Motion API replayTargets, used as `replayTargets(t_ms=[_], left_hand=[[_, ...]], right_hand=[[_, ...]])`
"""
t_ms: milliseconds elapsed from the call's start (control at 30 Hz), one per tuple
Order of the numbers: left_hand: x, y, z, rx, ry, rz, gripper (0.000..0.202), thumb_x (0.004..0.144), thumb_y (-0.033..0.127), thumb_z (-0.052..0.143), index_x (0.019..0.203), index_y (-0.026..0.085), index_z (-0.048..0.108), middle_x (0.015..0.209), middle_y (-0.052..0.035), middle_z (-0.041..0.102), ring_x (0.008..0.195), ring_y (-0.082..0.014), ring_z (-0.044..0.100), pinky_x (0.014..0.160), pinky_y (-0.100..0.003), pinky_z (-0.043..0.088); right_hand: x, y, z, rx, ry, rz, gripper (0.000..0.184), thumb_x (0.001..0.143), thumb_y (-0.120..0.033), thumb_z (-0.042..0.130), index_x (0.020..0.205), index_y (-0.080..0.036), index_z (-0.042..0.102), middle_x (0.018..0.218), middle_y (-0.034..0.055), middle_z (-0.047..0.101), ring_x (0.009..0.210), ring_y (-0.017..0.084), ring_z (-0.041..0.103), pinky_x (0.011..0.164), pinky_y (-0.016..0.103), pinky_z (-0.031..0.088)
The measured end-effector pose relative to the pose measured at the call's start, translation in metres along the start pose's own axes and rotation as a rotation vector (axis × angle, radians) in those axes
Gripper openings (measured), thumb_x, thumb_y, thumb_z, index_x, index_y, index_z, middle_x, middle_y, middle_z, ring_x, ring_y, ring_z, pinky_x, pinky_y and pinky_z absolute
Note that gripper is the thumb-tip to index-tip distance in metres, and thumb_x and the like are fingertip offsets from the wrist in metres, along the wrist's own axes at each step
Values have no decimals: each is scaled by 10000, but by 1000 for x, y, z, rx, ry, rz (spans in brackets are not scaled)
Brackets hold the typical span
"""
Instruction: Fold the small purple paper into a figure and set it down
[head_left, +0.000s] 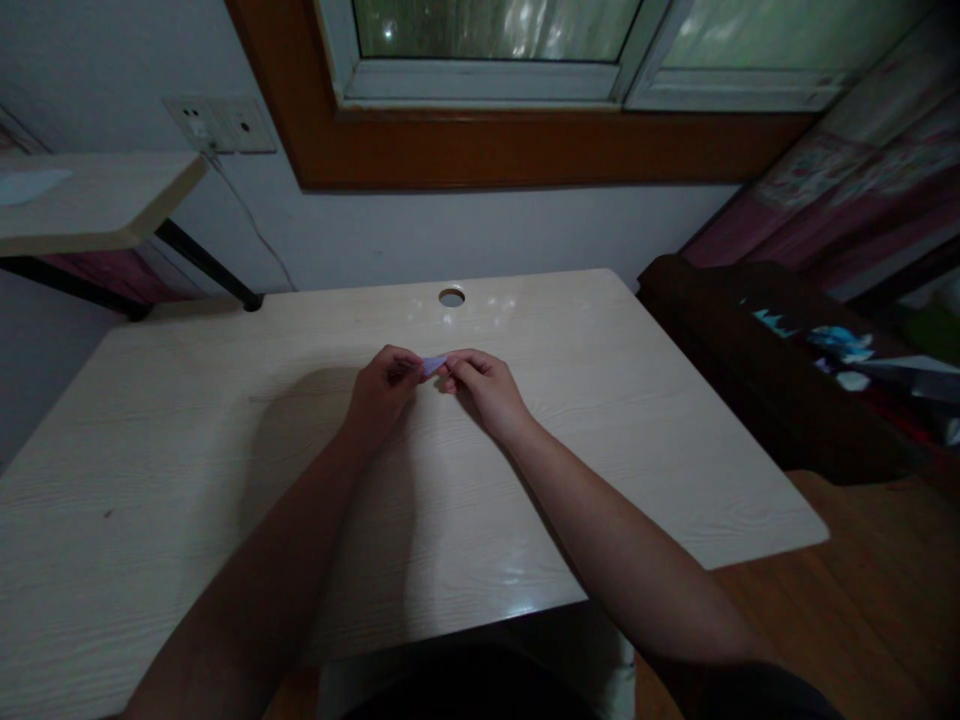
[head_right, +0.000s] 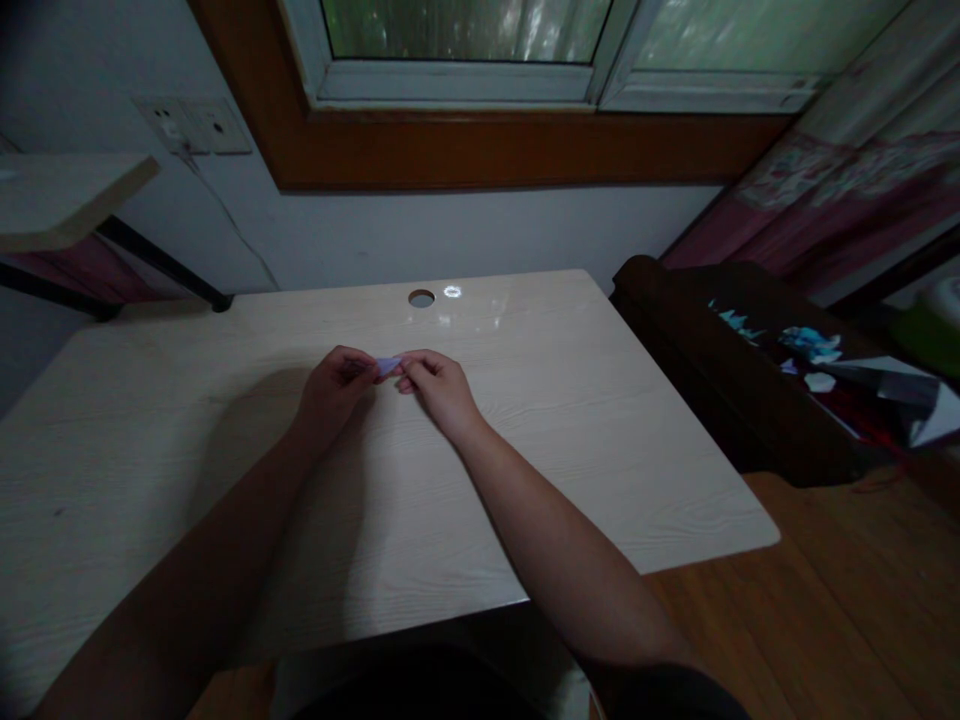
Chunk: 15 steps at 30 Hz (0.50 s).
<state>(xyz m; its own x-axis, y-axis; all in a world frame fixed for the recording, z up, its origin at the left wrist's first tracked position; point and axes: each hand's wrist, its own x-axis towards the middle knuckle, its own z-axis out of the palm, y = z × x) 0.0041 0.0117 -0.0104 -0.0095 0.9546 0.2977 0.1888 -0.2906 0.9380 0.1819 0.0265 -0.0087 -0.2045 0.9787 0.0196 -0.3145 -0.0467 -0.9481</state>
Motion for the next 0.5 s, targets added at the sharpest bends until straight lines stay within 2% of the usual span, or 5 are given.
replayTargets(t_ms=[200, 500], left_hand=[[-1, 0, 1, -59, -39, -20, 220, 815, 362, 728, 927, 202, 627, 815, -14, 711, 769, -164, 704, 726, -285, 544], [0, -2, 2, -140, -83, -60, 248, 796, 361, 751, 921, 194, 617, 816, -22, 723, 775, -174, 724, 745, -306, 574]], right_hand=[[-3, -5, 4, -74, -52, 3, 271, 716, -393, 792, 844, -165, 721, 717, 26, 705, 624, 115, 580, 641, 271, 481], [-2, -5, 3, -109, -57, 1, 302, 706, -440, 799, 819, -171, 722, 726, 36, 719, 626, 120, 578, 634, 267, 469]])
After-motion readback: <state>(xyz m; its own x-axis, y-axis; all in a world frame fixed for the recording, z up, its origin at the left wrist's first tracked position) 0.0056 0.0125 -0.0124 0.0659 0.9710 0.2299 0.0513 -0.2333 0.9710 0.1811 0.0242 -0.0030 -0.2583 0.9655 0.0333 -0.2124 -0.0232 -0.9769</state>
